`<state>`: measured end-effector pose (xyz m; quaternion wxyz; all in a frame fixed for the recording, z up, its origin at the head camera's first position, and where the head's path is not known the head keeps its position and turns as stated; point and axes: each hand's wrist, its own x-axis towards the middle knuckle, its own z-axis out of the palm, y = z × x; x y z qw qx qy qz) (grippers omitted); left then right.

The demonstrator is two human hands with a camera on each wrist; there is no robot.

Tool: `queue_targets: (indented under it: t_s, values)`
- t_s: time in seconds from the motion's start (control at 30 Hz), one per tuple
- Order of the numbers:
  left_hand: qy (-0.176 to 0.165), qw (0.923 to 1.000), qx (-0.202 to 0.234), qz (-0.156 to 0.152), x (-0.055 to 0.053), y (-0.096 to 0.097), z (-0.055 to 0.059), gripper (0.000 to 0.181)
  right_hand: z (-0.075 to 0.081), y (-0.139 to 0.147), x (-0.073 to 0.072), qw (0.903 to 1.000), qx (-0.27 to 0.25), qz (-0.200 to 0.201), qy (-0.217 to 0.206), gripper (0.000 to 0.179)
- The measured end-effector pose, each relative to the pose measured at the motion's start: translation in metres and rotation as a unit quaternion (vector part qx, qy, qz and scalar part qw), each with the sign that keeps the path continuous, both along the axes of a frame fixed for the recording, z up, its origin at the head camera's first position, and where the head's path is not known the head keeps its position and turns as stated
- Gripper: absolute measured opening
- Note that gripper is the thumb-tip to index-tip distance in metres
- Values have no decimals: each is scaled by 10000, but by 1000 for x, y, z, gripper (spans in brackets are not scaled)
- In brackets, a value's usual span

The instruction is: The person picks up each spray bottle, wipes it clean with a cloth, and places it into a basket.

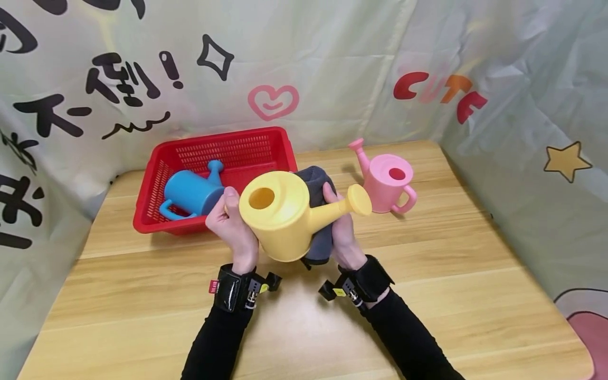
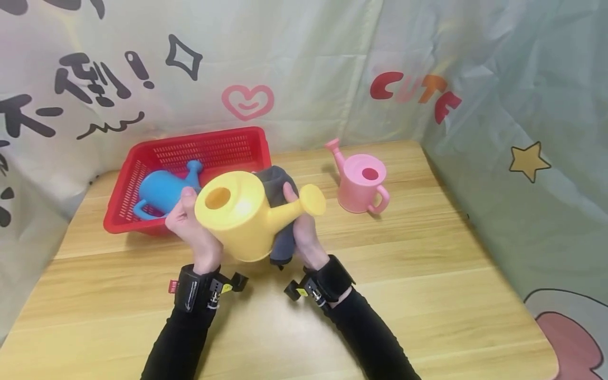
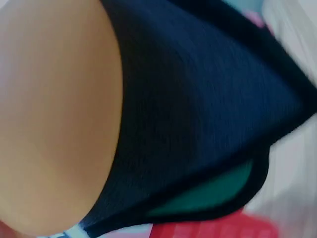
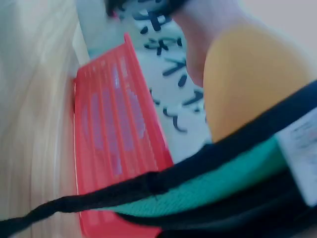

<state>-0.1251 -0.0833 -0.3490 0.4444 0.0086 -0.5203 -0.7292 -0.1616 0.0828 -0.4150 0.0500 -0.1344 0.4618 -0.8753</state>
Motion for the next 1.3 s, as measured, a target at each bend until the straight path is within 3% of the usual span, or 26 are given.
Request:
queue_targets:
  t_s: [0.03,0.1,0.13,0.2,0.27,0.33,0.43,0.53,0.67,0.8,0.93,1.0,1.13,1.23,1.3]
  values:
    - [126,9995,-105,252,0,0,0,48,29,-7,17,9994,-332,96,10,53]
    - [264,9965,-343,722,1,1,0,49,68,-18,41,9950,-915,1,-396,54]
    - [343,9942,-432,923,2,2,0,49,82,-22,50,9895,-1266,-30,-701,55]
    - [425,9891,-607,1269,3,5,-1,48,89,-25,56,9754,-1874,-98,-1157,53]
    - [531,9855,-731,1435,3,10,-3,46,90,-25,58,9591,-2408,-186,-1473,45]
    - [613,9848,-811,1406,4,15,-5,43,87,-23,56,9497,-2698,-274,-1569,40]
    - [612,9873,-942,1120,6,20,-6,42,80,-18,49,9471,-2814,-438,-1477,35]
    - [483,9905,-1127,621,10,23,-6,42,77,-10,41,9428,-2959,-516,-1446,34]
    - [299,9894,-1418,101,14,26,-6,45,75,-1,33,9343,-3201,-466,-1500,33]
    - [386,9845,-1698,184,15,27,-6,46,76,2,31,9301,-3322,-414,-1509,33]
    - [570,9834,-1671,422,12,25,-6,49,77,-2,36,9403,-3034,-414,-1487,33]
    - [461,9887,-1385,349,9,21,-5,51,77,-5,39,9533,-2664,-459,-1345,34]
    - [-91,9982,-510,-289,4,8,0,47,75,-8,44,9843,-1547,-671,-518,34]
    - [-350,9960,-16,-821,2,1,2,43,74,-5,46,9935,-926,-634,168,35]
    - [-385,9917,264,-1200,1,-2,2,43,73,-1,44,9945,-877,-310,471,34]
